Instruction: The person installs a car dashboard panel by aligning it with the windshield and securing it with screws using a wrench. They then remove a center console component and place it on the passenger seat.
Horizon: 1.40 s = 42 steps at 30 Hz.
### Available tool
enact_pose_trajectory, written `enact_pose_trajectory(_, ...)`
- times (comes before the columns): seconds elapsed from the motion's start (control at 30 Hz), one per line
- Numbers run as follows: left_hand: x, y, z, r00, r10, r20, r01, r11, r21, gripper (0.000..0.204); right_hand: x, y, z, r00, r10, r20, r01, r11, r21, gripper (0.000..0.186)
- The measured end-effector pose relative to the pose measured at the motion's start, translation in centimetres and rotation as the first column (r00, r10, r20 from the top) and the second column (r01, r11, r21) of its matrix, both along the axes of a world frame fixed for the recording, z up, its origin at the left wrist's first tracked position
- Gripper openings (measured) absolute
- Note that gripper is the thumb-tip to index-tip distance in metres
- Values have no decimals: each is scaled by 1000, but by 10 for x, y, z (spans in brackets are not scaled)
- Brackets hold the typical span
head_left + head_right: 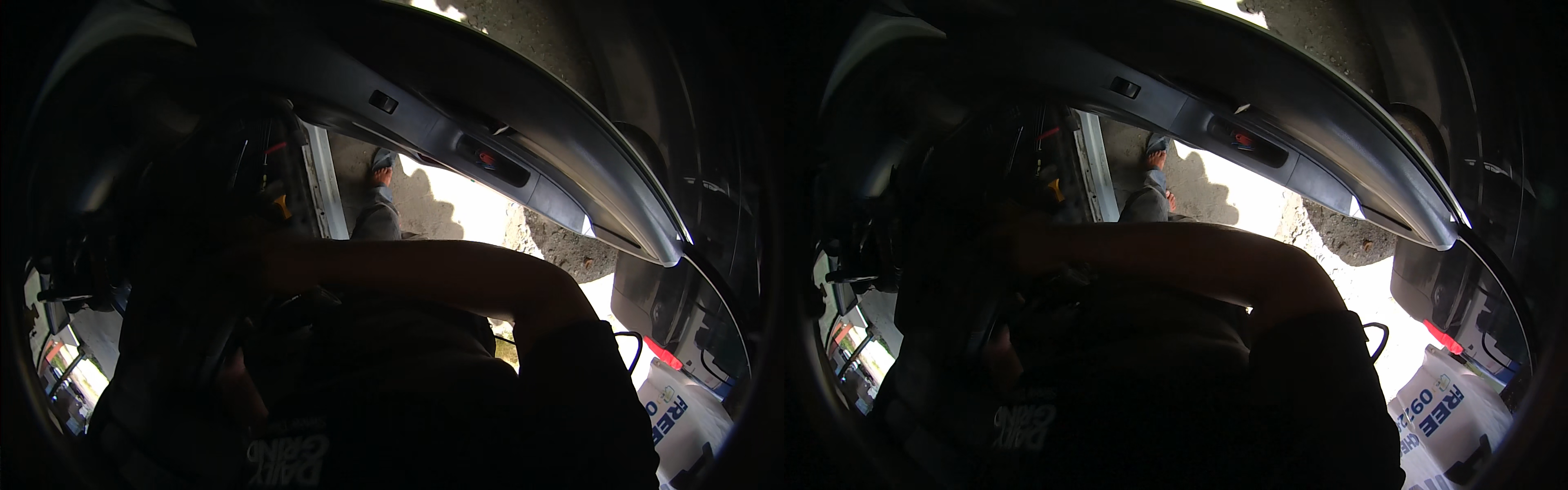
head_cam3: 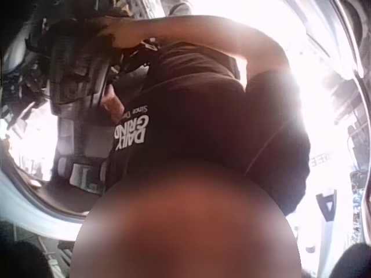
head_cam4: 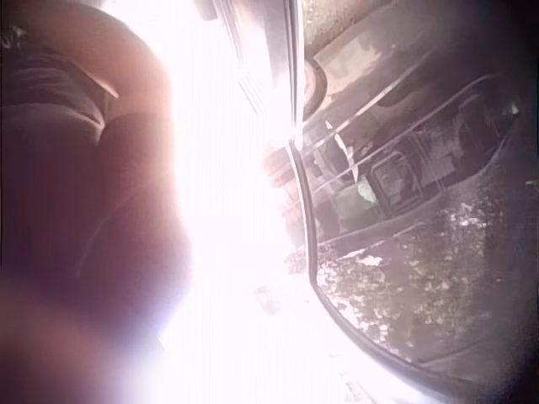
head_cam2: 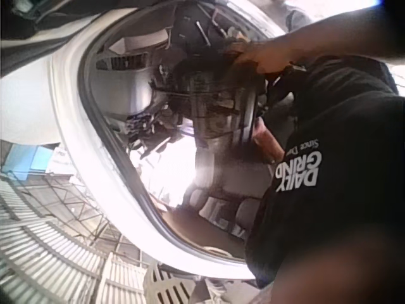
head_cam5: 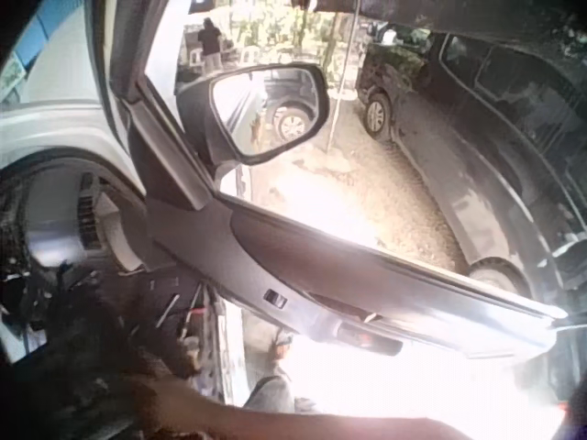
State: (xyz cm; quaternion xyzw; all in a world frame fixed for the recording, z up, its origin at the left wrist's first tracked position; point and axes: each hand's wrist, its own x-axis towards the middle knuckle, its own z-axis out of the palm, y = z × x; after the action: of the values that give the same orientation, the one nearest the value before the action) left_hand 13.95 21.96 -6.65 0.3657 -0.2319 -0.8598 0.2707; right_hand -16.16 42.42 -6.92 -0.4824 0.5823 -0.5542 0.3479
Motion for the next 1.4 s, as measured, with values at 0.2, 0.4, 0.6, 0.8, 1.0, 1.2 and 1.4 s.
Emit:
enact_pose_trajectory(0.2, -3, 35, -11, 995, 95, -40, -94, 995, 13, 45, -24, 8, 12, 996, 1, -87, 0, 1000, 18, 49)
enact_pose_trajectory(0.4, -21, 83, -27, 973, 212, -87, -208, 977, 49, 45, -64, 36, 28, 983, 156, 93, -172, 967, 190, 51)
enact_pose_trajectory(0.6, -28, 134, -33, 959, 253, -130, -245, 967, 72, 45, -71, 74, 21, 991, 122, 50, -129, 975, 182, 53)
enact_pose_trajectory(0.8, -17, 185, -42, 960, 217, -176, -205, 975, 85, 45, -51, 140, 22, 994, 101, 34, -104, 989, 105, 60)
enact_pose_trajectory(1.0, -10, 223, -32, 970, 153, -188, -135, 985, 108, 45, -27, 202, 43, 996, 58, 60, -66, 989, 132, 63)
enact_pose_trajectory(1.2, -7, 230, -21, 985, 60, -160, -40, 991, 127, 45, -18, 255, 69, 998, -53, 20, 51, 995, 88, 67)
enact_pose_trajectory(1.4, -19, 209, -18, 991, -30, -127, 46, 991, 124, 45, 9, 281, 76, 975, -219, 29, 218, 975, 44, 67)
